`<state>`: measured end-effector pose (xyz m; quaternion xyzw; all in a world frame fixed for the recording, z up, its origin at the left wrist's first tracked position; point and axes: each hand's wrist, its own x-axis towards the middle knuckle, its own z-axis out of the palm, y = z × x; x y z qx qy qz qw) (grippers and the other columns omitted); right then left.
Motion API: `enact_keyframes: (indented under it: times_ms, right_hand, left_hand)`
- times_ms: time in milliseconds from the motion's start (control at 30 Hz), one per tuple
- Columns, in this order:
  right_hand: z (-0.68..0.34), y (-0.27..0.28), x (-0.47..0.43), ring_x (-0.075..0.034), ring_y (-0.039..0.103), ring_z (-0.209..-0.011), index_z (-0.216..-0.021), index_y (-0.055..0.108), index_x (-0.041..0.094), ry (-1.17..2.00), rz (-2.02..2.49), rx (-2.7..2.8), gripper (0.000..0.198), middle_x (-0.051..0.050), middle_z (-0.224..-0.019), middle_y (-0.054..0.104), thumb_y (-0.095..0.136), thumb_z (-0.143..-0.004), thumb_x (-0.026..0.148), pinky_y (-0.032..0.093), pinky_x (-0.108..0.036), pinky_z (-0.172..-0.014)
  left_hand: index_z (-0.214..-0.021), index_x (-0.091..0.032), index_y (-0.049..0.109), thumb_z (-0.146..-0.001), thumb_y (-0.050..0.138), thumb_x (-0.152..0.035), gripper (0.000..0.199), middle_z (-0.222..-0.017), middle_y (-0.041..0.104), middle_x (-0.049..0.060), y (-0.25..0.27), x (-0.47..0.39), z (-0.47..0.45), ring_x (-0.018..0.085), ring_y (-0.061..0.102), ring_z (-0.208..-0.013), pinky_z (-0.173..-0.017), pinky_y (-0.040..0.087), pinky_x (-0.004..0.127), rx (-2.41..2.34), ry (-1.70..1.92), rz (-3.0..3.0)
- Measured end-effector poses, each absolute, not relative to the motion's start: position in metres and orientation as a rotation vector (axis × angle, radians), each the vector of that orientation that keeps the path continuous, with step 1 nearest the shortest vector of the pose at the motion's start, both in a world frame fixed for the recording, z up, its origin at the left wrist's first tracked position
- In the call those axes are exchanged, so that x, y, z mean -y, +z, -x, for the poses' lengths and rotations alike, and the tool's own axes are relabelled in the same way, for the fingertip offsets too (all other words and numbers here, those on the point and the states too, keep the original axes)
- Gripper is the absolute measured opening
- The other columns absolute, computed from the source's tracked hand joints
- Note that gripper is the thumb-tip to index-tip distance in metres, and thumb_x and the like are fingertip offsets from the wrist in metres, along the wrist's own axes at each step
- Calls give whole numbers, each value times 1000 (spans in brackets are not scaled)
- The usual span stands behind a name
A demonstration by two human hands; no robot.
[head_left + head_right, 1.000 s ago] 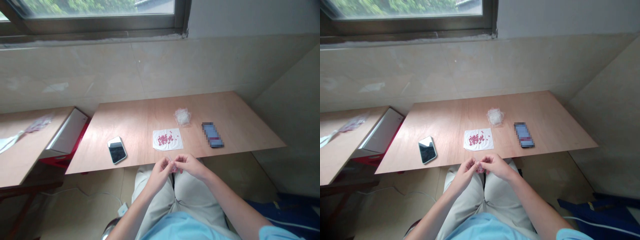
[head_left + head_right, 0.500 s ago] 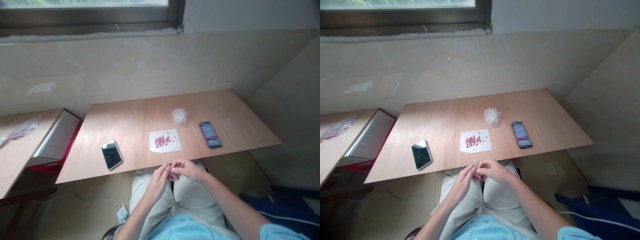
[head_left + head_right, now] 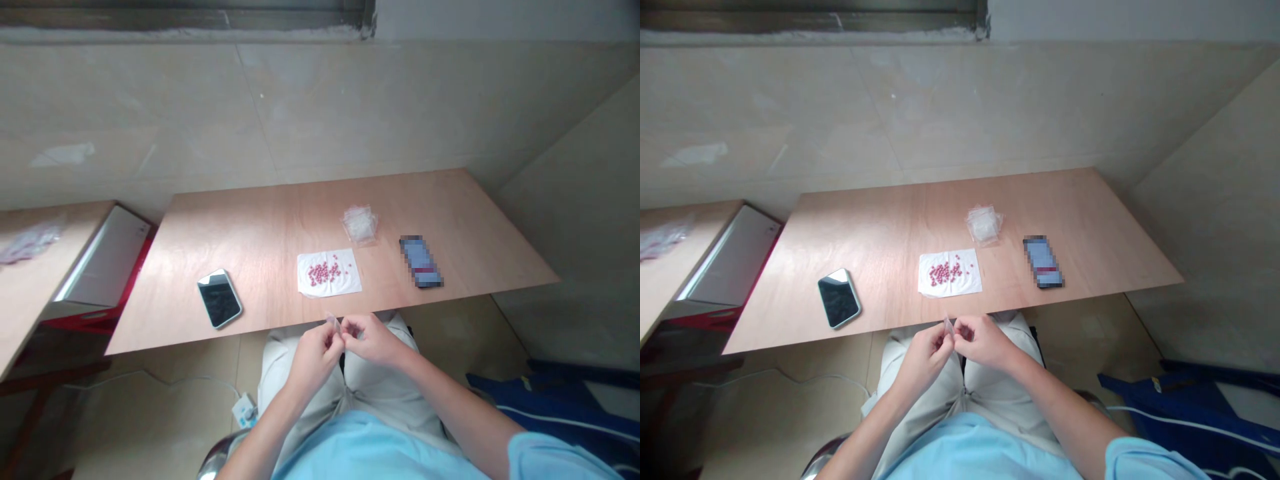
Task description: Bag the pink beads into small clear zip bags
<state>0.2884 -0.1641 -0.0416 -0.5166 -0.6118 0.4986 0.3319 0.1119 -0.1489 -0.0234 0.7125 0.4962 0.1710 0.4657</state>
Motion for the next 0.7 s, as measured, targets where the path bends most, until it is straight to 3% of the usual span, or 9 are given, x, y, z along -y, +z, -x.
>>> enact_keyframes:
  times_ms: [300,367,433,500,567,700]
  right_hand:
    - [-290,-44,165,-13,51,-59,-70,55,19,1206,1516,1515,14,3,-65,58,56,-83,21,37,-23,-57]
    - [-291,-43,165,-13,51,-60,-70,56,19,1211,1503,1502,14,3,-65,58,54,-84,22,39,-23,-59]
    - [-292,-42,165,-13,51,-60,-71,56,19,1248,1457,1501,15,3,-66,58,53,-86,22,40,-24,-60]
    - [-292,-40,165,-13,51,-61,-70,55,19,1295,1404,1490,15,3,-66,57,53,-85,21,41,-24,-62]
    - [-292,-39,165,-14,52,-62,-69,54,20,1338,1360,1457,13,3,-66,57,54,-82,19,42,-24,-63]
    - [-292,-39,164,-15,55,-62,-66,54,20,1455,1306,1375,14,1,-65,61,55,-80,17,44,-25,-63]
  left_hand:
    - [-62,-19,44,-89,51,-23,28,-58,47,-2,-24,149,-107,13,45,-57,-56,28,26,-1396,465,-1899]
    - [-70,-19,50,-88,52,-22,18,-68,54,0,-23,149,-107,15,51,-64,-61,35,26,-1383,548,-1927]
    - [-92,-18,57,-87,54,-19,7,-91,63,5,-21,148,-107,19,60,-84,-75,45,29,-1307,655,-1953]
    - [-121,-18,55,-85,55,-16,36,-122,61,12,-19,147,-107,24,58,-114,-96,46,37,-1172,714,-1988]
    - [-140,-20,45,-86,56,-17,55,-144,50,15,-18,148,-107,27,47,-134,-111,39,43,-1037,697,-2021]
    - [-149,-23,36,-83,71,-33,75,-150,47,16,-21,150,-108,32,46,-137,-114,36,50,-956,602,-2002]
